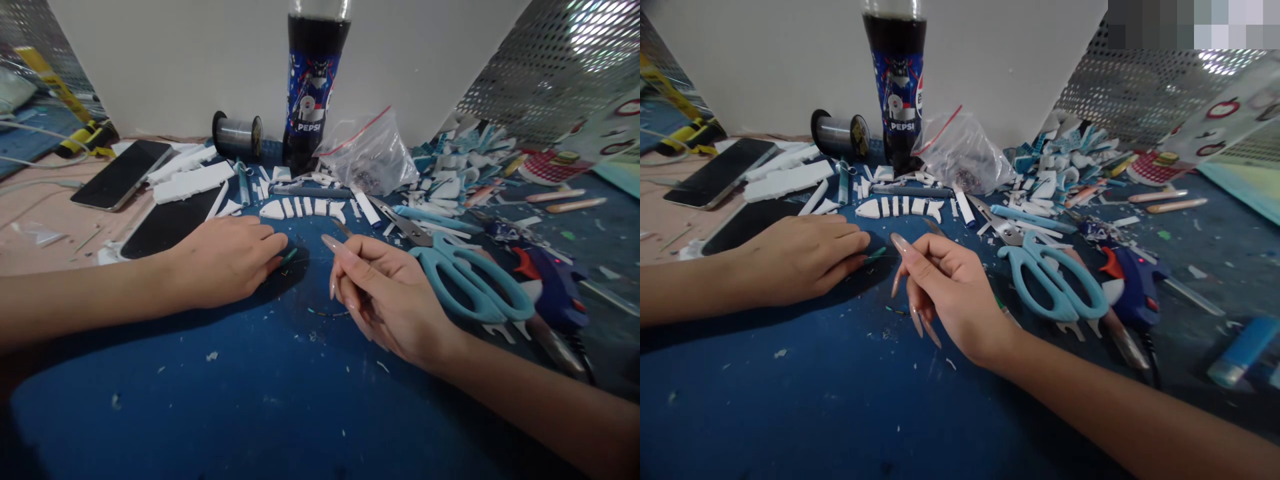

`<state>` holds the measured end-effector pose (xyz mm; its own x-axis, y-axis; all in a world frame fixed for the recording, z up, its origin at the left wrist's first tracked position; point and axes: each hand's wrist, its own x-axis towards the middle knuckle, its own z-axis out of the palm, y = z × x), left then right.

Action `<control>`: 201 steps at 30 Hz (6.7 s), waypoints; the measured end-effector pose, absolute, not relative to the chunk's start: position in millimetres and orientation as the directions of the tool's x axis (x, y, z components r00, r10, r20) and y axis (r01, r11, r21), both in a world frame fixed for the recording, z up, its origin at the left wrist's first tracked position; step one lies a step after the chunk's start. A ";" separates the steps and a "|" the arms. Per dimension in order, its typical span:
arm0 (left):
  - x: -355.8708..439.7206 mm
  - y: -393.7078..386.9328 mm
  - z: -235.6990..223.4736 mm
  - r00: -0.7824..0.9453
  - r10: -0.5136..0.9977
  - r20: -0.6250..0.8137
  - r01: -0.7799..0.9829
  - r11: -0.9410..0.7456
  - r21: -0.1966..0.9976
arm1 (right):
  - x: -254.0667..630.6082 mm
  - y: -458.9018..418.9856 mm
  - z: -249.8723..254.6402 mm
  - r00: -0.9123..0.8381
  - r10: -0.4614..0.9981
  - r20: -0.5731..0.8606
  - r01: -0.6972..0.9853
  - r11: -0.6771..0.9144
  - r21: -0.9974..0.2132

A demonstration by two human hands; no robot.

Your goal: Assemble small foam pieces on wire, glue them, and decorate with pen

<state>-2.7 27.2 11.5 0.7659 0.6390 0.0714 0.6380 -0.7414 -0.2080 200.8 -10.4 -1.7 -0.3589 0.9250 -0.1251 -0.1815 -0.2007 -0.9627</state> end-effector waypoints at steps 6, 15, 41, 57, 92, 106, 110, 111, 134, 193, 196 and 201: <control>-2.2 30.2 10.1 0.859 0.512 -0.004 0.485 -0.816 -0.314 | 199.8 -11.0 -2.1 -0.345 0.929 -0.134 -0.174 -0.204 -0.963; 0.6 29.1 13.5 0.884 0.462 -0.073 0.417 -0.849 -0.324 | 198.3 -12.6 -0.3 -0.331 0.935 -0.127 -0.135 -0.180 -0.974; -1.6 31.6 13.1 0.868 0.496 -0.001 0.464 -0.813 -0.351 | 199.3 -11.3 -2.9 -0.339 0.933 -0.121 -0.171 -0.188 -0.967; -3.4 36.4 17.0 0.854 0.509 -0.108 0.467 -0.841 -0.272 | 198.5 -12.3 1.3 -0.340 0.931 -0.137 -0.152 -0.198 -0.968; 12.0 12.5 24.3 0.634 0.690 -0.348 0.182 0.304 0.935 | 200.5 -20.3 -2.3 -0.161 0.981 0.111 -0.106 0.094 -0.990; 11.8 -7.6 5.2 0.617 0.739 -0.270 -0.051 0.380 0.923 | 204.9 -31.8 4.0 -0.267 0.902 0.339 0.182 0.393 -0.901; 11.0 -6.2 3.6 0.629 0.735 -0.253 -0.054 0.366 0.929 | 203.8 -30.9 7.3 -0.290 0.900 0.325 0.212 0.391 -0.896; 11.0 -6.1 3.5 0.631 0.734 -0.252 -0.056 0.368 0.928 | 203.8 -30.9 7.5 -0.294 0.898 0.328 0.211 0.395 -0.894; 9.9 -6.4 1.5 0.637 0.730 -0.248 -0.072 0.376 0.924 | 203.1 -31.1 5.8 -0.312 0.899 0.307 0.169 0.371 -0.913; -2.2 -7.6 10.1 0.791 0.494 0.361 0.601 -0.738 -0.307 | 198.7 -14.8 -5.1 -0.229 0.973 0.021 -0.159 -0.016 -0.987; -3.2 -10.7 7.2 0.778 0.545 0.314 0.626 -0.717 -0.306 | 200.4 -14.1 -5.8 -0.219 0.976 0.011 -0.181 -0.029 -0.983; -4.0 -0.8 5.8 0.790 0.571 0.222 0.613 -0.745 -0.264 | 202.9 -13.4 -8.1 -0.220 0.975 0.010 -0.128 -0.018 -0.992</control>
<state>-4.0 -0.8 5.8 0.7903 0.5712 0.2219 0.6126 -0.7451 -0.2638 202.9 -13.4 -8.1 -0.2203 0.9754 0.0105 -0.1278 -0.0182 -0.9916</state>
